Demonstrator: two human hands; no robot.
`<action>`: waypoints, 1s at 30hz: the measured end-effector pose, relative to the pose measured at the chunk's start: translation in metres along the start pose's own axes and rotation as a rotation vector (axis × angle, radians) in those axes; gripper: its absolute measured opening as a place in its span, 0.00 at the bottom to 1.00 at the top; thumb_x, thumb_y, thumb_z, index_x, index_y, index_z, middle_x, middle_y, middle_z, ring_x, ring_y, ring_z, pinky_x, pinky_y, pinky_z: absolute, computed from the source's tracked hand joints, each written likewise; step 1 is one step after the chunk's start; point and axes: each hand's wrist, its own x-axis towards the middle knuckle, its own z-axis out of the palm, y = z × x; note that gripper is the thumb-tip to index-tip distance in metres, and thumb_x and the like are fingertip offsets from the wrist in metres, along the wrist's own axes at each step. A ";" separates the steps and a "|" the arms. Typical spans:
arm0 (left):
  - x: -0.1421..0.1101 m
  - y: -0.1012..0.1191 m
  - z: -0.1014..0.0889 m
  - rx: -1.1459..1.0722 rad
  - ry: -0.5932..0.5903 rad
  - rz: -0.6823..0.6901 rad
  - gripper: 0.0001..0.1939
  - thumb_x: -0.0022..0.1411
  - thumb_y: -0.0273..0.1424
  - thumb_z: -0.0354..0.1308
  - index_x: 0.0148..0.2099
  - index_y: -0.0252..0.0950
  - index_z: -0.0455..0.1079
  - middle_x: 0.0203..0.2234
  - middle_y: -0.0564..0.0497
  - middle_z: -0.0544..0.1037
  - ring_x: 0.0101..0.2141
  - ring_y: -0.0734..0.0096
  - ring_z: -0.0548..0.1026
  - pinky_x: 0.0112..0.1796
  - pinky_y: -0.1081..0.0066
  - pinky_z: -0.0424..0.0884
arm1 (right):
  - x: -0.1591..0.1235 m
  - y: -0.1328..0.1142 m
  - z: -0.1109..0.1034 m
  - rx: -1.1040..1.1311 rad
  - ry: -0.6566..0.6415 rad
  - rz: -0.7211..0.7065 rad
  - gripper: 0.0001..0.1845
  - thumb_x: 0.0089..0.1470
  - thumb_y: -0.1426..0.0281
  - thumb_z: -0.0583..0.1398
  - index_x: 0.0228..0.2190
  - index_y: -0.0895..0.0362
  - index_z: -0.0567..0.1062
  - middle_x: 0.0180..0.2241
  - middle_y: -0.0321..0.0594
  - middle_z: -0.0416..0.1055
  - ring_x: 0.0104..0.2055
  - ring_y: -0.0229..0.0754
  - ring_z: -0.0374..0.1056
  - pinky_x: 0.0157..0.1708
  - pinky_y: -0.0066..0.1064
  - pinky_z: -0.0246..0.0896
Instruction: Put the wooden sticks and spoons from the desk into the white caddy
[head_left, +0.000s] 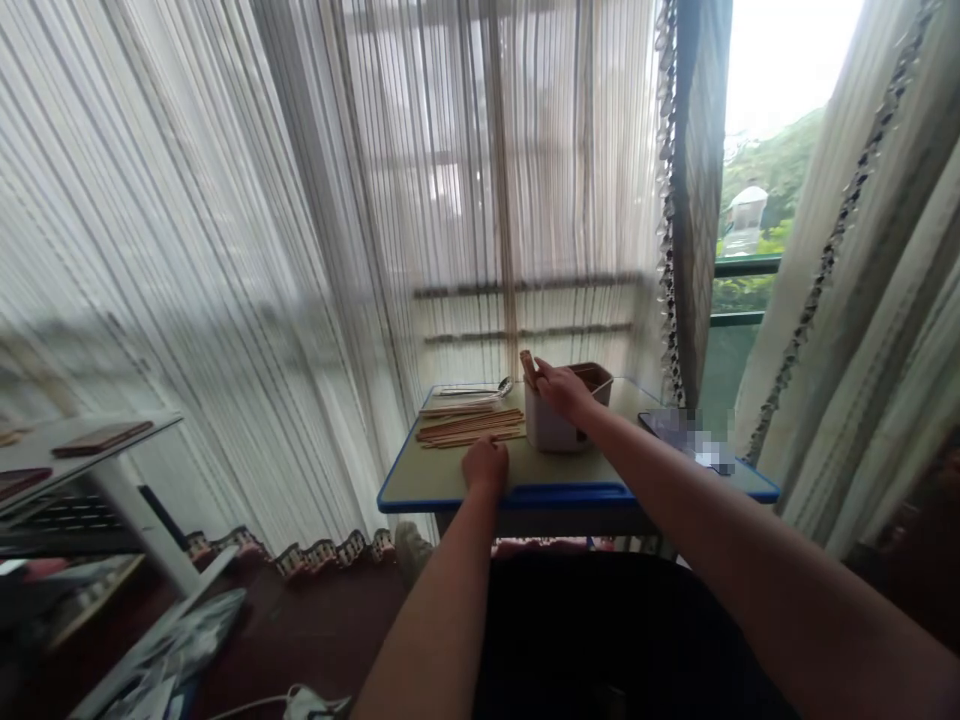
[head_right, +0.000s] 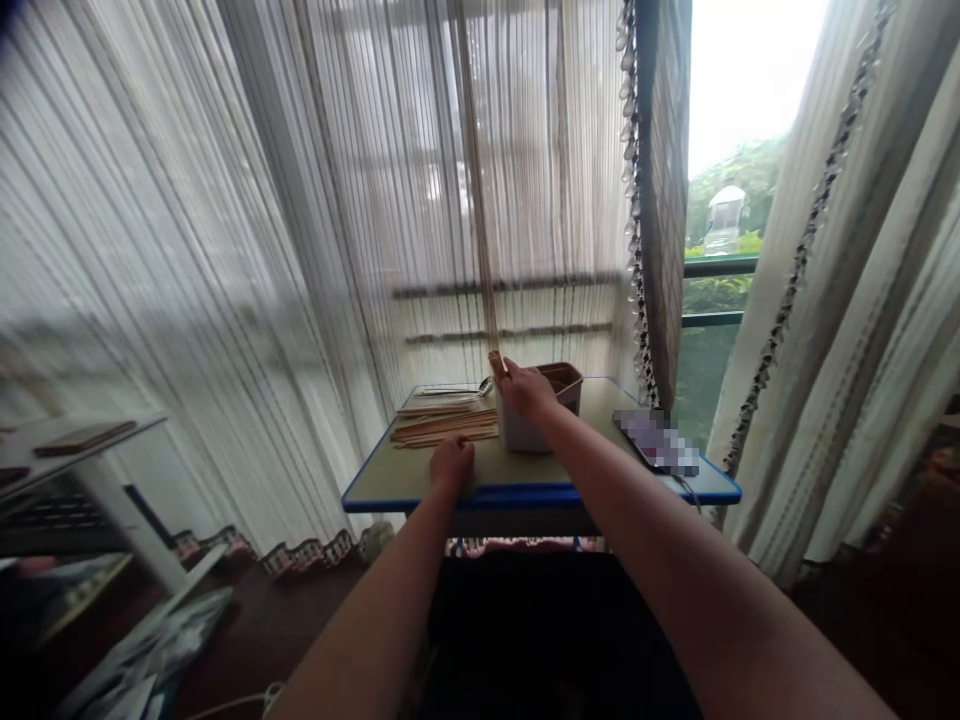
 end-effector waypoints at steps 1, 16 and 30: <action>0.000 0.000 0.000 -0.001 0.002 0.001 0.16 0.55 0.32 0.47 0.44 0.41 0.71 0.37 0.49 0.77 0.40 0.63 0.73 0.40 0.70 0.65 | 0.000 0.000 0.000 -0.011 -0.007 0.007 0.25 0.56 0.66 0.45 0.52 0.63 0.63 0.47 0.50 0.68 0.48 0.49 0.63 0.47 0.37 0.52; -0.002 0.002 -0.004 0.013 0.022 -0.046 0.20 0.55 0.33 0.48 0.50 0.41 0.65 0.42 0.48 0.75 0.44 0.62 0.70 0.44 0.67 0.62 | -0.018 0.003 -0.006 -0.198 -0.098 -0.035 0.34 0.48 0.50 0.52 0.51 0.57 0.63 0.54 0.49 0.59 0.53 0.57 0.55 0.48 0.46 0.50; -0.006 0.012 0.003 0.266 0.005 0.032 0.21 0.54 0.37 0.47 0.49 0.36 0.66 0.49 0.40 0.67 0.51 0.51 0.60 0.51 0.49 0.48 | -0.057 -0.004 -0.012 -0.071 0.243 -0.167 0.21 0.53 0.63 0.51 0.48 0.58 0.64 0.55 0.48 0.55 0.56 0.51 0.48 0.54 0.42 0.42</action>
